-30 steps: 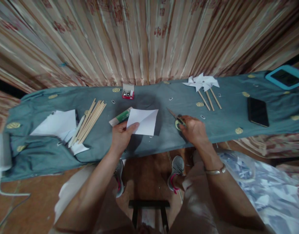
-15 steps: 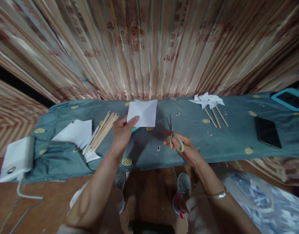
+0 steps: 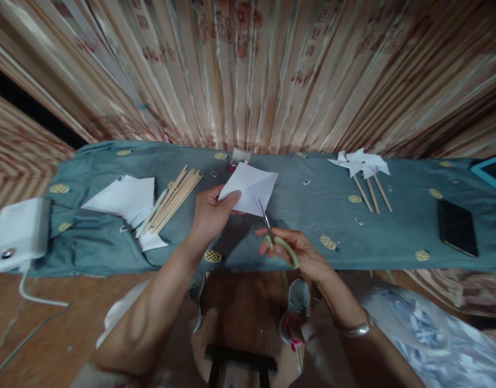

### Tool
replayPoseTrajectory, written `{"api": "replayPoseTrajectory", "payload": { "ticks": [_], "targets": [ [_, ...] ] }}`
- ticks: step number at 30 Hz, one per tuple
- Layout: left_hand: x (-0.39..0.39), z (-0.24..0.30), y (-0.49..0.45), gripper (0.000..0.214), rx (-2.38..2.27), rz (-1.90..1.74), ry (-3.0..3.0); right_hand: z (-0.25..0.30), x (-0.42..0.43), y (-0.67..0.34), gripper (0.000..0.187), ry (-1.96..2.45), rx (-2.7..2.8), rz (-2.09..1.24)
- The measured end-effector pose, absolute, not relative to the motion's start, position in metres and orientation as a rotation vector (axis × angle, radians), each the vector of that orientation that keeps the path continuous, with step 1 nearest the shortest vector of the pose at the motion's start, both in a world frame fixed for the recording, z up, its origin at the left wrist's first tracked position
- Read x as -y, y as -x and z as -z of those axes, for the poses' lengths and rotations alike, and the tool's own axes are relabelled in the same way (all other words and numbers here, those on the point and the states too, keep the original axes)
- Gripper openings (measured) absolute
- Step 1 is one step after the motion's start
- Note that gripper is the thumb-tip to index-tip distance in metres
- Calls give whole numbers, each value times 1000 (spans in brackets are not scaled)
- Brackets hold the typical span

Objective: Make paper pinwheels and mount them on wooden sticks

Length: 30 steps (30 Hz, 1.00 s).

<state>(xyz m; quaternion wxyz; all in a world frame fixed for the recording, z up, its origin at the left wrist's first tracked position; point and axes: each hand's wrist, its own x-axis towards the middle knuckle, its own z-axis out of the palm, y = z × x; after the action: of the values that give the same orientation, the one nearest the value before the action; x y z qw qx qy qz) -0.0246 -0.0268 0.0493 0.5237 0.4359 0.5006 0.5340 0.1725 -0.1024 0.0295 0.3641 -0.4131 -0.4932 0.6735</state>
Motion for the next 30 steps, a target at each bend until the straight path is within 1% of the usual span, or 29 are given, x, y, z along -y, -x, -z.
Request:
{"api": "replayPoseTrajectory", "payload": {
  "ticks": [3,7,16,23,30],
  "targets": [
    [28,-48,24,37,-1180,-1259,-1036,-29,103,-173,51,1072,1280,-1741],
    [28,-46,24,34,-1176,-1247,-1041,-26,104,-175,53,1063,1251,-1744],
    [27,-43,24,33,-1179,-1234,-1041,-23,103,-176,50,1065,1202,-1793],
    [29,-44,24,36,-1179,-1222,-1044,-21,102,-177,55,1122,1221,-1787],
    [30,-46,23,32,-1181,-1220,-1028,-22,102,-176,56,1164,1218,-1790]
  ]
}}
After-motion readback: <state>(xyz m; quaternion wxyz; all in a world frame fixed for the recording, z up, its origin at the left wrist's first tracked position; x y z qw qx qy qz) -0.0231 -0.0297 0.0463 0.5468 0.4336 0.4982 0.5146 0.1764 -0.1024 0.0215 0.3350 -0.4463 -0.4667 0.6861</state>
